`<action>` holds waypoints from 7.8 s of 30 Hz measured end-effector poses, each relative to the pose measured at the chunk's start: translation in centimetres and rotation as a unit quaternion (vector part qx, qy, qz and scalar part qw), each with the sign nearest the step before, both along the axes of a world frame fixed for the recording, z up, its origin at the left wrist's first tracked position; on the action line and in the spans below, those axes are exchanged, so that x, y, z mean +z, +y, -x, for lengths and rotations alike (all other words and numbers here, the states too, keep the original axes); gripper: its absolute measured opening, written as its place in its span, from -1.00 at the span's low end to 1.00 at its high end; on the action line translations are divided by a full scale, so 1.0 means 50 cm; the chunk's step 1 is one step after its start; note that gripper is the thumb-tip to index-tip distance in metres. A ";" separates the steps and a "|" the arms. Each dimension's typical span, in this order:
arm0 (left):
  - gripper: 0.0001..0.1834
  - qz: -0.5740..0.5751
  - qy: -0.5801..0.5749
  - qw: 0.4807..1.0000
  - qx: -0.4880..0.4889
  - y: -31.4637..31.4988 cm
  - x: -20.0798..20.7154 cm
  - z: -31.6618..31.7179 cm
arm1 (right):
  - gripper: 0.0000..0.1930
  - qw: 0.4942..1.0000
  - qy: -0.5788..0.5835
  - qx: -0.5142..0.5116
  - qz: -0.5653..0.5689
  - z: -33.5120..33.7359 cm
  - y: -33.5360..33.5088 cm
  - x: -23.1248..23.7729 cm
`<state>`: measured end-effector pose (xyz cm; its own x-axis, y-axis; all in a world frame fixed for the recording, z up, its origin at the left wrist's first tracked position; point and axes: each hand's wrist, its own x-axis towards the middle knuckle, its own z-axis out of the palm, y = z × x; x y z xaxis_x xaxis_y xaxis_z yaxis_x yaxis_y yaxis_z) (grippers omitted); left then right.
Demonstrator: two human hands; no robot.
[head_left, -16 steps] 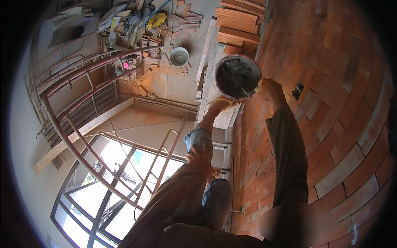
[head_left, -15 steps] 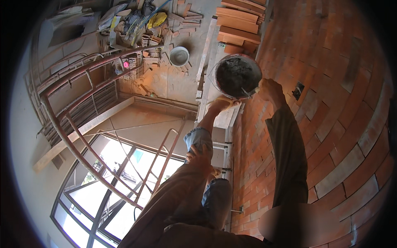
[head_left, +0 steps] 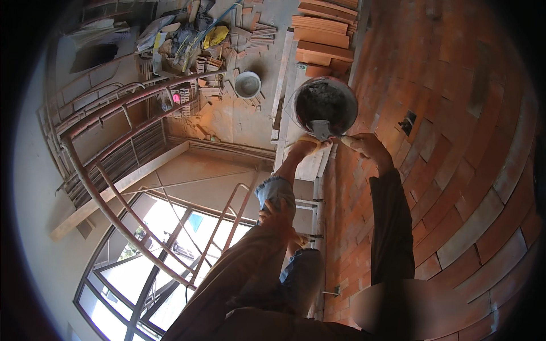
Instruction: The person applies mortar to the gaps between orange rectangular tiles on a wall using a trowel. They repeatedly scoop mortar from a bucket and spread it into the joints, smoothing the surface to fill the spaces between the tiles.
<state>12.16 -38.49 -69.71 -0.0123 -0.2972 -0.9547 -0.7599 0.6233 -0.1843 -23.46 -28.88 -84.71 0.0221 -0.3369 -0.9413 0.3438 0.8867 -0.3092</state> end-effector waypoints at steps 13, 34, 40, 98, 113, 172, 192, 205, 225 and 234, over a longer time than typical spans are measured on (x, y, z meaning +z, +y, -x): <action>0.07 0.021 0.048 0.992 -0.117 0.012 0.067 0.009 | -0.46 0.830 -0.081 -0.511 0.209 -0.365 0.208 0.444; -0.70 -0.407 0.647 0.644 -0.024 0.188 0.491 0.428 | -0.54 0.582 0.344 -0.681 0.281 -1.069 0.550 1.325; -0.69 -0.546 0.742 0.363 -0.142 0.427 1.022 0.374 | -0.55 0.339 0.550 -0.754 0.118 -1.252 0.511 1.474; -0.87 -0.385 0.873 -0.174 -0.243 0.761 1.346 0.266 | -0.60 0.253 0.632 -0.297 -0.669 -1.146 0.413 1.739; -0.87 -0.404 0.865 -0.165 -0.247 0.761 1.348 0.269 | -0.60 0.288 0.626 -0.178 -0.702 -1.099 0.415 1.783; -0.90 -0.433 0.853 -0.183 -0.226 0.766 1.345 0.270 | -0.54 0.481 0.417 -0.055 -0.769 -0.892 0.292 1.915; -0.87 -0.414 0.854 -0.191 -0.250 0.765 1.347 0.275 | -0.50 0.361 0.591 -0.131 -0.709 -1.021 0.342 1.881; -0.87 -0.421 0.850 -0.190 -0.251 0.769 1.340 0.277 | -0.48 0.377 0.586 -0.103 -0.710 -1.060 0.330 1.884; -0.89 -0.419 0.854 -0.193 -0.240 0.773 1.341 0.275 | -0.54 0.383 0.523 -0.105 -0.755 -1.043 0.359 1.873; -0.89 -0.426 0.851 -0.192 -0.239 0.769 1.343 0.273 | -0.58 0.367 0.550 -0.242 -0.710 -1.078 0.335 1.896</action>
<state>-1.49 -0.04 -2.56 0.3251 0.0677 0.9433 0.9207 -0.2505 -0.2993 30.44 -12.12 10.11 -0.3742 0.7966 0.4748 0.9267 0.3406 0.1589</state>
